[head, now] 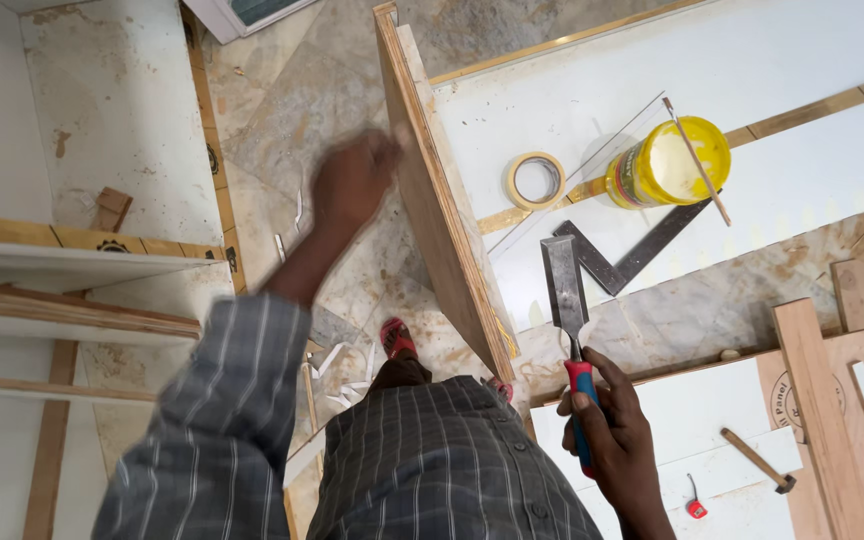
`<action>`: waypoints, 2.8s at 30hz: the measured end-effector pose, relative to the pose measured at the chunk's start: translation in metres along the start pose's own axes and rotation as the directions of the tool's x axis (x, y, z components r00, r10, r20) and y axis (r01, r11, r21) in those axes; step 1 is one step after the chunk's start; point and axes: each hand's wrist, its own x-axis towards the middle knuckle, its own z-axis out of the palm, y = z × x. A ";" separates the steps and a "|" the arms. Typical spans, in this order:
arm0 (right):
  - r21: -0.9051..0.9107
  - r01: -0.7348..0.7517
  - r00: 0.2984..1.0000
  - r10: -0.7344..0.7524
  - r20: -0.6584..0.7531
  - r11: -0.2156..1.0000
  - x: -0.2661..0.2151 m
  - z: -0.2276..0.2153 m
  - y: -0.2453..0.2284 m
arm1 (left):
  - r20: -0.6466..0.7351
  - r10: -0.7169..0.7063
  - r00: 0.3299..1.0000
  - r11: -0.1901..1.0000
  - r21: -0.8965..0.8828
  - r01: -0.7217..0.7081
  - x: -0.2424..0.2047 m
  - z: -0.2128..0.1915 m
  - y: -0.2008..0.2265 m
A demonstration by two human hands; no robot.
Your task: The person uses a metal scraper to remove material from the edge of a wooden board. They repeatedly scrape along the edge and wipe away debris with their hand.
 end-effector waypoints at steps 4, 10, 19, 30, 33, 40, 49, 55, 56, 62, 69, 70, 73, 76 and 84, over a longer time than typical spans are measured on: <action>-0.069 -0.070 0.997 0.069 -0.017 0.995 0.000 0.009 -0.011 | 0.340 -0.002 0.941 0.993 -0.112 0.042 -0.062 0.035 0.015; -0.092 -0.112 0.993 0.109 -0.044 0.989 0.004 0.029 -0.027 | 0.429 -0.073 0.901 0.902 -0.356 0.243 -0.063 0.062 0.006; -0.065 -0.080 0.997 0.078 -0.022 0.995 0.004 0.047 -0.025 | -0.072 -0.183 0.980 0.565 -0.824 0.045 0.060 0.022 -0.028; -0.051 -0.009 0.997 0.013 0.072 0.999 0.027 0.026 -0.048 | 0.032 -0.038 0.999 0.769 -0.638 0.050 -0.015 0.075 0.000; -0.150 0.012 0.993 0.006 0.121 0.989 0.039 0.027 -0.050 | -0.048 -0.086 0.995 0.773 -0.634 0.037 0.014 0.068 -0.009; -0.197 0.063 0.982 -0.025 0.187 0.978 0.055 0.057 -0.052 | 0.312 -0.078 0.947 0.639 -0.714 0.288 -0.012 0.050 -0.017; -0.312 0.045 0.986 0.008 0.168 0.949 0.057 0.055 -0.065 | 0.401 0.017 0.916 0.537 -0.777 0.330 -0.050 0.048 -0.012; -0.433 0.006 0.987 0.064 0.147 0.901 0.055 0.059 -0.072 | 0.372 -0.012 0.928 0.508 -0.797 0.326 -0.060 0.051 -0.006; -0.435 -0.001 0.988 0.069 0.141 0.901 0.056 0.061 -0.074 | 0.377 -0.024 0.926 0.501 -0.797 0.337 -0.059 0.051 -0.005; -0.487 0.047 0.992 0.017 0.126 0.872 0.057 0.070 -0.078 | 0.393 -0.053 0.918 0.457 -0.808 0.372 -0.059 0.059 -0.004; -0.471 0.061 0.991 0.004 0.136 0.880 0.057 0.074 -0.086 | 0.277 -0.037 0.960 0.465 -0.846 0.262 -0.059 0.064 -0.002; -0.465 0.056 0.991 0.007 0.132 0.884 0.061 0.075 -0.088 | 0.279 -0.051 0.959 0.453 -0.849 0.271 -0.055 0.064 -0.001; -0.472 0.066 0.993 -0.012 0.117 0.879 0.058 0.075 -0.085 | 0.233 -0.060 0.971 0.485 -0.843 0.232 -0.060 0.072 -0.003; -0.493 0.060 0.993 0.000 0.121 0.868 0.054 0.073 -0.080 | 0.231 -0.053 0.972 0.462 -0.857 0.229 -0.067 0.078 -0.006; -0.439 0.077 0.990 -0.018 0.136 0.895 0.063 0.072 -0.081 | 0.213 -0.076 0.974 0.437 -0.871 0.224 -0.058 0.080 -0.004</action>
